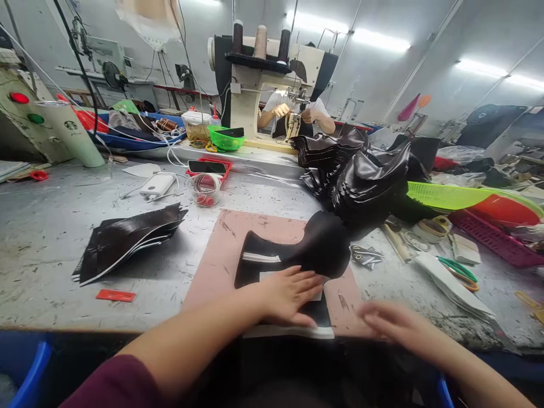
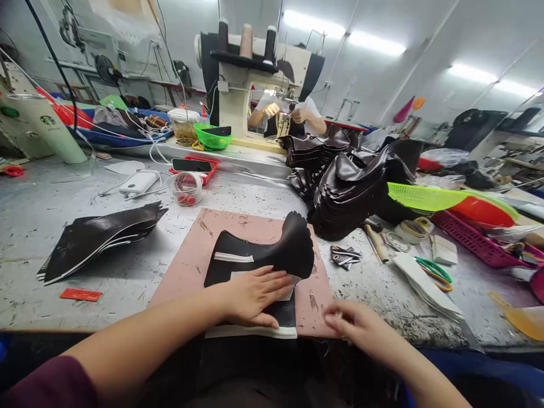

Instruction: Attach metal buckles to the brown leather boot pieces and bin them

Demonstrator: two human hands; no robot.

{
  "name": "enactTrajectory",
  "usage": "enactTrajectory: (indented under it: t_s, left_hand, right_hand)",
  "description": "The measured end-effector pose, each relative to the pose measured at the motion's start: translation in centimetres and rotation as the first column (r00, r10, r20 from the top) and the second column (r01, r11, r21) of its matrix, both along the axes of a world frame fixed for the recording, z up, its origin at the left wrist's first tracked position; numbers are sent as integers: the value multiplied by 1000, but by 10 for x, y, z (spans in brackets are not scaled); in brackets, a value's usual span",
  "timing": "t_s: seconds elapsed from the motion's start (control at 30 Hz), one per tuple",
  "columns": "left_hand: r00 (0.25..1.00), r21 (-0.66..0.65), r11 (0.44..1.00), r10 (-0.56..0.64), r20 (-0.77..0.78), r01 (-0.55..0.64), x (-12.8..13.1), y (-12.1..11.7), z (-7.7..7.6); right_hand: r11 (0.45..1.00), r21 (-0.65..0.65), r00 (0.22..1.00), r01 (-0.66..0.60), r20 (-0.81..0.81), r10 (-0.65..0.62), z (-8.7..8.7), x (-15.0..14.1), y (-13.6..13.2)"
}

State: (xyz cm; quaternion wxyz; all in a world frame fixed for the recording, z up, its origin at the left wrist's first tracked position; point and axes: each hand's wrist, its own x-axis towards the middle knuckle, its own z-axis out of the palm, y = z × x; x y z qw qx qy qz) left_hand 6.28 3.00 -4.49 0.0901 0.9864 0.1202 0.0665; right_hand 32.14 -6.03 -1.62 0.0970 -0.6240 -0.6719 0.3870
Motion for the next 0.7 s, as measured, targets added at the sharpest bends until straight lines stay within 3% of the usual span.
enactTrajectory:
  t_s: [0.1,0.2,0.3,0.37,0.43,0.47,0.53,0.57,0.63,0.7]
  left_hand:
    - [998,-57,998,-40,-51,37,9,5,-12]
    - [999,-7,999,-34,0,34,6,-1,-11]
    - [992,122,991,-72,107,59,-6,-11,1]
    - [964,225,974,-35,262,-26,-28,-17,12]
    - [856,268,916,134,500,-300,-67,-17,25]
    - [765,235,854,251,594,-463,-91,-13,31]
    - [536,150,618,506,675,-772,-144,1,40]
    - [438,97,501,627,645,-860,-169,10,43]
    - [241,-20,284,847,474,-959,-209,31,48]
    - [118,-107,145,966,229,-984,-235,48,50]
  right_hand:
    - [951,234,976,204,23,-215,-4,-20,37]
    - [922,375,978,100,132,-159,-8,-40,65]
    - [882,471,964,-32,248,-98,3,-53,82]
    - [862,502,976,-71,213,-44,20,-56,93]
    - [849,520,990,-96,140,26,43,-55,111]
    - [841,531,992,-99,118,42,56,-54,124]
    - [812,581,994,-63,111,-3,85,-53,162]
    - [788,615,992,-34,115,-47,99,-53,185]
    - [711,699,976,73,97,-196,125,-53,234]
    - [644,747,961,164,26,-276,143,-57,279]
